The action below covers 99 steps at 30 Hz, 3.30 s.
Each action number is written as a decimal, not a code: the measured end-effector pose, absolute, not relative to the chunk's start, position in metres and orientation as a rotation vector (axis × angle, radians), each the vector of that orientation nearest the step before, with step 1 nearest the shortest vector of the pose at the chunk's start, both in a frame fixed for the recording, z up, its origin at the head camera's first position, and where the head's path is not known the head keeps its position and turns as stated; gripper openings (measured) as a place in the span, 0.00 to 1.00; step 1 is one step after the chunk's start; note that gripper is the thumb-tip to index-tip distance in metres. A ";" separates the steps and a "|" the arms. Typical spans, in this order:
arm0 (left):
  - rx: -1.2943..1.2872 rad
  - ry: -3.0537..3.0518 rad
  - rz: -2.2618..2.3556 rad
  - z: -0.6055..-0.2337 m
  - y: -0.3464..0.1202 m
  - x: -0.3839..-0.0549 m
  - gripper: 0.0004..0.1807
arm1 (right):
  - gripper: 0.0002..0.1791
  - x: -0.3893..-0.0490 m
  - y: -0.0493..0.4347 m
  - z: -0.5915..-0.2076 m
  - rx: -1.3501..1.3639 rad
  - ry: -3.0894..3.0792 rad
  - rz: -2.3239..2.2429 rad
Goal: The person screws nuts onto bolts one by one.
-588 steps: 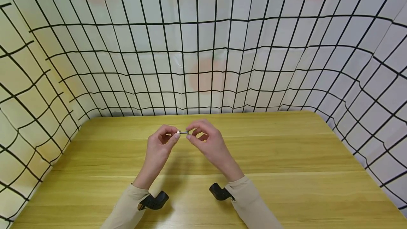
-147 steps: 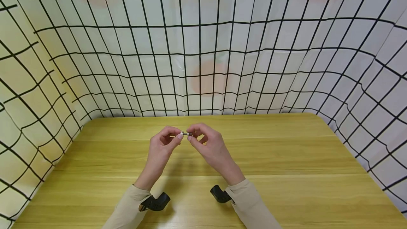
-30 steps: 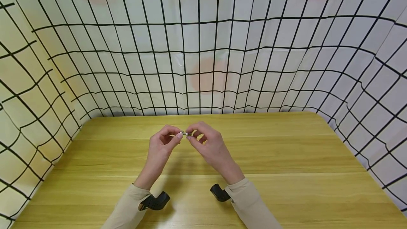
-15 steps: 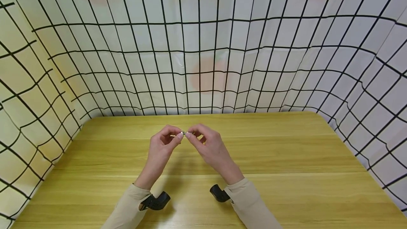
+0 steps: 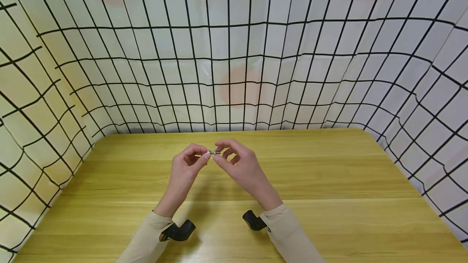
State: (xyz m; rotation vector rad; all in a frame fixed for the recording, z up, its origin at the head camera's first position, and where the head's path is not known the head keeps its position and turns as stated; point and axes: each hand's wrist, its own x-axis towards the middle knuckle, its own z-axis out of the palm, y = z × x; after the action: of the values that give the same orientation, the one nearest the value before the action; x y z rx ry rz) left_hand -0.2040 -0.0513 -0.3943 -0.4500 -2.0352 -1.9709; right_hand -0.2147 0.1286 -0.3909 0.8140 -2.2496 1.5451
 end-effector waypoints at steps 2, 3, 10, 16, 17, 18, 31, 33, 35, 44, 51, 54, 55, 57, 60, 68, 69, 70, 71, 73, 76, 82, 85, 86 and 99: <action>-0.459 -2.032 -1.967 -0.394 -0.051 -0.204 0.04 | 0.15 -0.215 0.129 -0.391 0.846 -2.237 1.544; -0.463 -2.029 -1.966 -0.394 -0.051 -0.204 0.04 | 0.14 -0.216 0.129 -0.391 0.865 -2.228 1.541; -0.469 -2.029 -1.966 -0.395 -0.051 -0.204 0.04 | 0.11 -0.216 0.128 -0.393 0.879 -2.198 1.481; -0.470 -2.031 -1.966 -0.396 -0.051 -0.204 0.04 | 0.08 -0.217 0.129 -0.393 0.853 -2.229 1.456; -0.472 -2.027 -1.967 -0.395 -0.051 -0.204 0.05 | 0.07 -0.216 0.128 -0.393 0.847 -2.236 1.459; -0.475 -2.026 -1.967 -0.395 -0.051 -0.204 0.04 | 0.06 -0.216 0.128 -0.393 0.841 -2.243 1.465; -0.499 -2.030 -1.952 -0.394 -0.048 -0.202 0.03 | 0.09 -0.215 0.126 -0.395 0.770 -2.324 1.590; -0.478 -2.038 -1.953 -0.393 -0.048 -0.202 0.03 | 0.10 -0.215 0.127 -0.395 0.772 -2.326 1.582; -0.457 -2.050 -1.952 -0.392 -0.048 -0.202 0.03 | 0.12 -0.216 0.128 -0.394 0.792 -2.310 1.562; -0.417 -2.082 -1.948 -0.392 -0.049 -0.204 0.02 | 0.13 -0.218 0.129 -0.394 0.912 -2.215 1.460; -0.466 -2.035 -1.947 -0.396 -0.050 -0.205 0.04 | 0.06 -0.217 0.129 -0.395 0.878 -2.238 1.473; -0.486 -2.025 -1.950 -0.395 -0.050 -0.204 0.03 | 0.03 -0.216 0.128 -0.396 0.858 -2.260 1.493; -0.491 -2.025 -1.953 -0.394 -0.049 -0.204 0.03 | 0.03 -0.216 0.128 -0.396 0.851 -2.266 1.506; -0.492 -2.025 -1.960 -0.394 -0.049 -0.203 0.03 | 0.05 -0.215 0.127 -0.396 0.838 -2.275 1.535; -0.487 -2.019 -1.965 -0.395 -0.048 -0.203 0.03 | 0.07 -0.214 0.126 -0.395 0.819 -2.281 1.577; -0.482 -2.026 -1.953 -0.395 -0.049 -0.203 0.04 | 0.09 -0.213 0.126 -0.394 0.800 -2.320 1.557; -0.477 -2.031 -1.949 -0.396 -0.049 -0.204 0.04 | 0.10 -0.213 0.127 -0.394 0.804 -2.316 1.542; -0.472 -2.035 -1.943 -0.396 -0.049 -0.204 0.04 | 0.12 -0.213 0.127 -0.394 0.811 -2.308 1.529; -0.469 -2.037 -1.939 -0.395 -0.050 -0.204 0.04 | 0.13 -0.213 0.128 -0.394 0.819 -2.296 1.519; -0.472 -2.034 -1.935 -0.395 -0.050 -0.204 0.04 | 0.14 -0.214 0.128 -0.394 0.850 -2.265 1.513; -0.480 -2.028 -1.938 -0.396 -0.050 -0.205 0.04 | 0.12 -0.215 0.128 -0.394 0.879 -2.234 1.528; -0.486 -2.026 -1.946 -0.396 -0.050 -0.205 0.04 | 0.09 -0.210 0.125 -0.387 0.844 -2.243 1.578; -0.487 -2.022 -1.945 -0.396 -0.050 -0.205 0.04 | 0.07 -0.204 0.123 -0.381 0.824 -2.265 1.586; -0.489 -2.021 -1.946 -0.396 -0.050 -0.205 0.04 | 0.06 -0.204 0.122 -0.381 0.825 -2.268 1.589; -0.484 -2.022 -1.970 -0.396 -0.048 -0.205 0.03 | 0.07 -0.214 0.127 -0.393 0.799 -2.294 1.595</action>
State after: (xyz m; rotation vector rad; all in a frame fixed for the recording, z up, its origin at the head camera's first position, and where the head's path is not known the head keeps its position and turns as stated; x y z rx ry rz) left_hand -0.2048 -0.0480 -0.3965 -0.4841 -2.0219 -1.9702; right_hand -0.2137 0.1275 -0.3932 0.7989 -2.2940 1.5953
